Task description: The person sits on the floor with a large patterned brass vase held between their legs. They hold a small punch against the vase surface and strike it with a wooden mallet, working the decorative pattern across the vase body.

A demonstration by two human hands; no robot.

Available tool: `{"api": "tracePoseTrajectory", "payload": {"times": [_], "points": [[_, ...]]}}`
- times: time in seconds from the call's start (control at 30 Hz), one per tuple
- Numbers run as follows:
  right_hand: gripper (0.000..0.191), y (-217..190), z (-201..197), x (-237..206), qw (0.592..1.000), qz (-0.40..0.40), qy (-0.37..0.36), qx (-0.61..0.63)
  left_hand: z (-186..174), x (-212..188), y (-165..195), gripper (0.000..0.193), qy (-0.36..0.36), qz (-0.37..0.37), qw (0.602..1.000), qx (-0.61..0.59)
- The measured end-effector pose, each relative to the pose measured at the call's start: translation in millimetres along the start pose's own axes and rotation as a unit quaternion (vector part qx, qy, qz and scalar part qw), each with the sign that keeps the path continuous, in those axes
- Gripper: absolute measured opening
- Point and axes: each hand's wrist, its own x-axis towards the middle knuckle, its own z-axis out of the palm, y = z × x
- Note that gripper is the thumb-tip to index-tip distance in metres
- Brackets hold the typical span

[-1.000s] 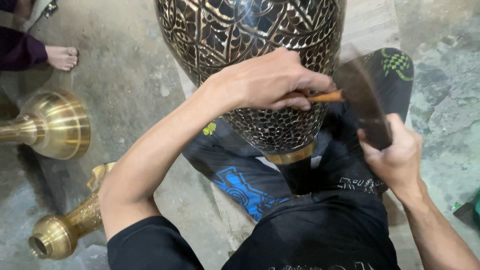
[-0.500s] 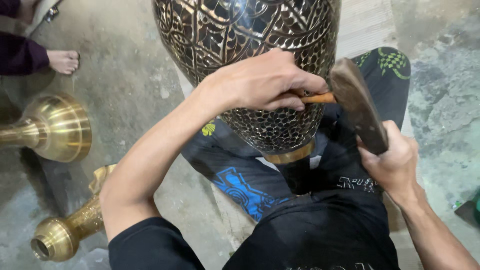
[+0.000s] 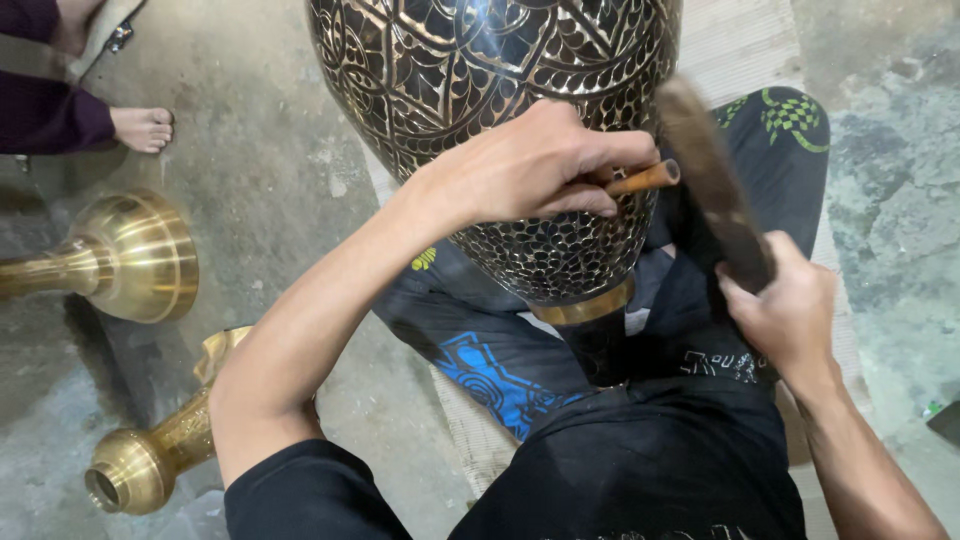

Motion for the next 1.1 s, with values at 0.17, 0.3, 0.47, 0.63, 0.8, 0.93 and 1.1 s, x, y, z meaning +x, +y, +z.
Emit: {"api": "tracePoseTrajectory", "payload": {"times": [0.17,0.3,0.47,0.63,0.8,0.93,1.1], "points": [[0.02,3.3,-9.3,-7.4,0.998,-0.014,0.045,0.049,2.9,1.2,-2.1,0.029,-0.02,-0.009,0.999,0.024],[0.025,5.4,-5.8,-9.4,0.997,-0.051,0.064,0.0,3.1,8.8,-3.6,0.033,-0.031,0.015,0.999,0.022],[0.02,1.2,12.2,-17.4,0.993,-0.007,0.078,0.091,3.9,17.9,-7.4,0.039,-0.061,0.031,0.998,-0.009],[0.021,-3.4,12.7,-21.6,0.979,0.033,0.1,0.173,2.9,23.4,-9.2,0.033,-0.116,-0.002,0.993,-0.019],[0.025,-9.7,-2.6,-13.6,0.999,0.036,-0.014,0.026,-0.5,20.3,-4.4,0.028,-0.076,0.021,0.997,0.007],[0.029,-7.4,-3.5,-5.8,0.997,0.024,0.004,0.072,2.5,1.6,0.2,0.039,0.007,-0.008,1.0,-0.008],[0.034,3.6,-0.4,5.9,0.997,0.015,-0.044,-0.069,9.0,-1.9,-6.1,0.038,0.006,-0.032,0.999,0.001]]}}
